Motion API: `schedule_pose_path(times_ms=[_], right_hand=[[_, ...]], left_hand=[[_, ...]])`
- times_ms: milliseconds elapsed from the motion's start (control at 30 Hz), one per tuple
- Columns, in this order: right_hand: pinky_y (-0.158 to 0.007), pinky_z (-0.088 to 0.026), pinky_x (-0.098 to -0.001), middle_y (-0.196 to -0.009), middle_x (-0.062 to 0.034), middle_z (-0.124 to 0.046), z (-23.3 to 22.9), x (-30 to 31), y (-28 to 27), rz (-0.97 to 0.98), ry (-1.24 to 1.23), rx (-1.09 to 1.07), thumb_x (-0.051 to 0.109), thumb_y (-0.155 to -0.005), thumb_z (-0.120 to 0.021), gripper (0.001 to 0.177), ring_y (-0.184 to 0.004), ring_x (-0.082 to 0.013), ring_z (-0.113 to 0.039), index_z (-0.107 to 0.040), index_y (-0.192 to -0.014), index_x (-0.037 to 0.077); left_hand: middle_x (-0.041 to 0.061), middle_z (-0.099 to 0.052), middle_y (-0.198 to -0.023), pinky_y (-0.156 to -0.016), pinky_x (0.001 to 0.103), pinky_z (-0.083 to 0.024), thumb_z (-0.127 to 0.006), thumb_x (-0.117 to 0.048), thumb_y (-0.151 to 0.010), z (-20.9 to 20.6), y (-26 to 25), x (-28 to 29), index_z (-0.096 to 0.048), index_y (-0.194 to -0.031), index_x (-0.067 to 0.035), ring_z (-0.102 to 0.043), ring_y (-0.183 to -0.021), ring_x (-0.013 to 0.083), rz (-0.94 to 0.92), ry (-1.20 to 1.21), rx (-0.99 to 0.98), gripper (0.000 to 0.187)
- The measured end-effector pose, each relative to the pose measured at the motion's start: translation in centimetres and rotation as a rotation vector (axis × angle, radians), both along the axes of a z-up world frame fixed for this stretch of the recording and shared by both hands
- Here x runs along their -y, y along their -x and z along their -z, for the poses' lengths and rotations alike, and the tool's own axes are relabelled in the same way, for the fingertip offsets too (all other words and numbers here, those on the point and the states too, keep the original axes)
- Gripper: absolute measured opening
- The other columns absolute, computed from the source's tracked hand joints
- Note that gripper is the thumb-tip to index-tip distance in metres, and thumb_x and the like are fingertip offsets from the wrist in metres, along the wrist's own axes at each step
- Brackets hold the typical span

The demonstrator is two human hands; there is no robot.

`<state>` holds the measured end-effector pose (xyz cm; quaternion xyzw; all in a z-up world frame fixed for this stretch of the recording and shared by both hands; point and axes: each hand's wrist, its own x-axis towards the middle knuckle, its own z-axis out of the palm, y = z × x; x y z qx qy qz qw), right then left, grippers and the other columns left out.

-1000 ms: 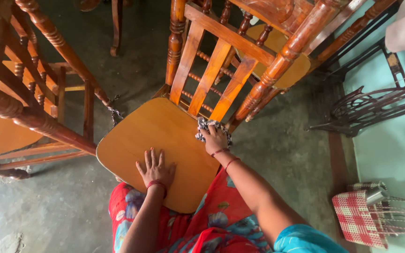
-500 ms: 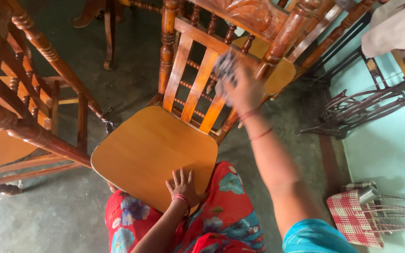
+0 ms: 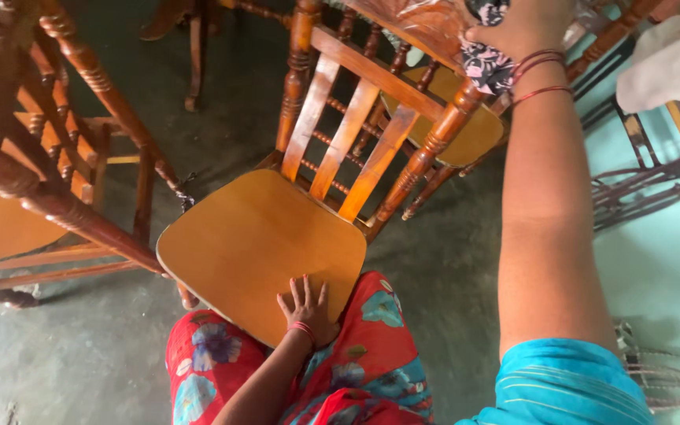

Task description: The person wipes a wooden chair with a patterned cloth, cleaning the backrest, seat, and legs. The person moves the chair slightly to access different parts and continues wiping until the entire chair is cleaned.

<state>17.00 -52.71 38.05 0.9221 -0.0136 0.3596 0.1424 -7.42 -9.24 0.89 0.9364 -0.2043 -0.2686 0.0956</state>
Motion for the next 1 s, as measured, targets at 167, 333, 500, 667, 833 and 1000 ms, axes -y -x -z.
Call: schedule_pose_path(times_ms=[167, 333, 500, 667, 833, 1000], right_hand=[[-0.084, -0.050, -0.0535, -0.108, -0.0198, -0.072, -0.7, 1.1, 2.0, -0.075, -0.003, 0.011, 0.051, -0.073, -0.094, 0.057, -0.099, -0.0444, -0.065, -0.077, -0.111, 0.012], [-0.074, -0.054, -0.0510, -0.117, -0.0164, -0.070, -0.8, 0.5, 5.8, 0.014, 0.124, 0.136, 0.040, -0.077, -0.084, 0.037, -0.091, -0.0418, -0.067, -0.081, -0.106, 0.017], [-0.066, -0.057, -0.0477, -0.112, -0.0194, -0.067, -1.1, -0.3, 10.0, 0.110, 0.161, 0.131, 0.038, -0.079, -0.079, 0.031, -0.080, -0.0407, -0.067, -0.083, -0.103, 0.019], [-0.072, -0.056, -0.0491, -0.095, -0.0156, -0.067, -1.3, -2.7, 14.3, 0.172, 0.155, 0.037, 0.035, -0.081, -0.075, 0.025, -0.084, -0.0374, -0.069, -0.081, -0.095, 0.015], [-0.064, -0.056, -0.0445, -0.098, -0.0157, -0.067, -2.0, -7.3, 17.7, 0.072, 0.172, 0.131, 0.035, -0.082, -0.078, 0.022, -0.075, -0.0357, -0.068, -0.082, -0.097, 0.019], [-0.066, -0.057, -0.0466, -0.105, -0.0133, -0.066, -2.6, -13.8, 18.4, -0.084, 0.054, 0.133, 0.033, -0.083, -0.082, 0.026, -0.079, -0.0376, -0.069, -0.082, -0.104, 0.018]], left_hand=[[0.017, 0.000, -0.172, -0.117, 0.075, -0.002, -0.071, -0.059, -0.075, -0.2, -3.0, -2.4, -0.019, -0.163, -0.027, 0.006, -0.157, 0.0454, 0.085, -0.039, -0.020, 0.107], [0.008, -0.011, -0.171, -0.121, 0.068, -0.007, -0.065, -0.052, -0.083, 2.7, -7.6, -5.3, -0.024, -0.160, -0.033, -0.005, -0.158, 0.0346, 0.155, -0.038, 0.130, 0.089], [-0.001, -0.019, -0.171, -0.123, 0.065, -0.015, -0.054, -0.029, -0.095, 7.9, -12.5, -7.0, -0.027, -0.160, -0.035, -0.012, -0.159, 0.0273, 0.045, -0.090, 0.253, 0.070], [0.006, -0.019, -0.168, -0.115, 0.059, -0.018, -0.054, -0.026, -0.091, 8.0, -14.5, -6.4, -0.027, -0.160, -0.023, -0.012, -0.154, 0.0315, -0.118, -0.127, 0.421, 0.073], [0.007, -0.028, -0.167, -0.123, 0.060, -0.017, -0.053, -0.033, -0.096, 0.9, -13.4, -3.0, -0.035, -0.157, -0.024, -0.016, -0.157, 0.0288, -0.070, -0.033, 0.276, 0.064], [0.010, -0.031, -0.164, -0.120, 0.059, -0.022, -0.065, -0.042, -0.089, -6.4, -11.4, 1.2, -0.038, -0.155, -0.020, -0.021, -0.155, 0.0298, -0.018, 0.321, 0.362, 0.075]])
